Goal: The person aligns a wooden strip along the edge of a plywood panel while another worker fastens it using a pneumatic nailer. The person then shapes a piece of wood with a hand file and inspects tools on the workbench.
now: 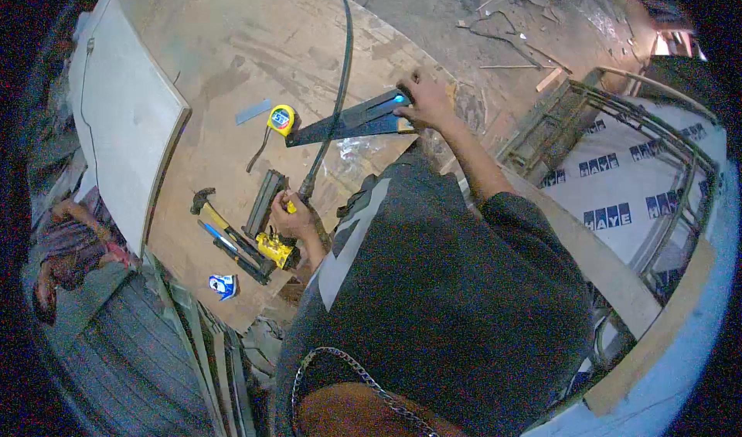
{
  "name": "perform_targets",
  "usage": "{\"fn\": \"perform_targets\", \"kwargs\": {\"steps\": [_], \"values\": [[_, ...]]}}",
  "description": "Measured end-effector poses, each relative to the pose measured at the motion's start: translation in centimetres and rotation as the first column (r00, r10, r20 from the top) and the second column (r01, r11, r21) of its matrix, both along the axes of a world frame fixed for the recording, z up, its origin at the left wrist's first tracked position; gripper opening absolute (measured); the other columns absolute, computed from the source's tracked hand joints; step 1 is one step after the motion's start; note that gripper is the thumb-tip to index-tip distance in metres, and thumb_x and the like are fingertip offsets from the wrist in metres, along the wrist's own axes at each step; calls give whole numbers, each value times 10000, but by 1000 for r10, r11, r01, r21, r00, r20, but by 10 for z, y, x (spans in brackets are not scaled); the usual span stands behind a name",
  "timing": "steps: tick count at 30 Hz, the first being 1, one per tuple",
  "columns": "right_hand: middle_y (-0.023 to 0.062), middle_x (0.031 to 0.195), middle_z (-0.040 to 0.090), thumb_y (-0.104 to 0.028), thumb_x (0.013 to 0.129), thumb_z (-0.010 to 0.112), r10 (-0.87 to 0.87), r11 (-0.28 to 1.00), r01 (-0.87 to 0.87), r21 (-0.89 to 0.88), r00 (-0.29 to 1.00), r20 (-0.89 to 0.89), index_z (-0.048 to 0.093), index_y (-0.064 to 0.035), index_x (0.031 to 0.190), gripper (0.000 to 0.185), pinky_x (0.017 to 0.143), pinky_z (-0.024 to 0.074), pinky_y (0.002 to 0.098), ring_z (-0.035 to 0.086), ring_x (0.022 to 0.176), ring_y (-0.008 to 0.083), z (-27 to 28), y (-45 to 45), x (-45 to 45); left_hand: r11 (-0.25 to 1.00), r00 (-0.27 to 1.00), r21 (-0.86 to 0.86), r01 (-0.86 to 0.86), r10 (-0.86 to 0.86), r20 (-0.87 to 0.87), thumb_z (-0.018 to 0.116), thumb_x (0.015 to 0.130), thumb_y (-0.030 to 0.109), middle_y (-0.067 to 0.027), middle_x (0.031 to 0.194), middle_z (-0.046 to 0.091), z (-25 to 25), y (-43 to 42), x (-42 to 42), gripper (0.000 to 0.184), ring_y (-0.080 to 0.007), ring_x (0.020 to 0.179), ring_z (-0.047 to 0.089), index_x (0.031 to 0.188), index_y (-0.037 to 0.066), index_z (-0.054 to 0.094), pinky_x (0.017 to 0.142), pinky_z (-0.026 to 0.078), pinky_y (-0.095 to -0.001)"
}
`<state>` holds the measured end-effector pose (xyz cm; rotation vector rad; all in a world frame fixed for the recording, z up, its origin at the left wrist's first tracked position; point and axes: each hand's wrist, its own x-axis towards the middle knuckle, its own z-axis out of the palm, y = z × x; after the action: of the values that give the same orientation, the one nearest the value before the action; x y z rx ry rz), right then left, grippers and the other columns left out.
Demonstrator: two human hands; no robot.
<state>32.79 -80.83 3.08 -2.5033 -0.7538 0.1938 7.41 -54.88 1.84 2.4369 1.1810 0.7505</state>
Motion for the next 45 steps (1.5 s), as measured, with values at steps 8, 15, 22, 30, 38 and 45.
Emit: {"fn": "perform_targets", "kwargs": {"steps": [8, 15, 22, 30, 38, 45], "values": [[106, 911, 551, -248, 571, 779, 88, 995, -89, -46, 995, -38, 540, -92, 938, 464, 780, 424, 415, 522, 933, 302, 11, 7, 10, 995, 999, -91, -51, 52, 9, 615, 809, 271, -78, 794, 612, 10, -3, 2, 204, -270, 740, 578, 890, 83, 623, 658, 438, -390], [133, 902, 615, -105, 625, 675, 146, 988, -143, 58, 988, -52, 557, -80, 937, 335, 794, 430, 413, 581, 867, 320, 15, 0, 5, 996, 999, -85, -21, 24, 36, 609, 800, 250, -73, 810, 611, 5, -1, 0, 195, -278, 776, 569, 889, 77, 621, 692, 432, -401], [172, 811, 591, -163, 692, 688, -6, 998, 21, 59, 971, -241, 546, -47, 983, 344, 705, 448, 391, 576, 753, 355, 29, -1, -13, 1000, 1000, -24, -5, 5, -8, 615, 783, 211, -97, 822, 619, 11, 8, 0, 196, -280, 752, 573, 912, 64, 626, 677, 451, -382], [131, 826, 602, -213, 769, 681, -144, 919, 290, 266, 877, -459, 496, -16, 994, 352, 645, 456, 355, 598, 741, 233, -14, 19, -31, 978, 990, -159, 135, -125, 72, 637, 786, 198, -85, 774, 609, 16, 20, 22, 196, -239, 718, 569, 935, 71, 635, 663, 450, -351], [65, 726, 620, -126, 837, 613, -97, 864, 361, 350, 803, -588, 538, -15, 959, 181, 516, 438, 258, 542, 538, 102, 36, 9, -30, 963, 992, -256, 79, -50, 119, 606, 756, 158, -85, 752, 614, -4, 27, 22, 165, -209, 617, 573, 884, 65, 655, 596, 463, -320], [24, 654, 578, -123, 875, 568, -51, 879, 299, 372, 833, -551, 589, -9, 1054, 213, 442, 405, 221, 507, 486, 72, 33, 12, -36, 960, 996, -273, 66, -47, 76, 605, 760, 152, -80, 719, 619, 4, 24, 24, 163, -193, 588, 569, 883, 59, 657, 554, 454, -303]]}}
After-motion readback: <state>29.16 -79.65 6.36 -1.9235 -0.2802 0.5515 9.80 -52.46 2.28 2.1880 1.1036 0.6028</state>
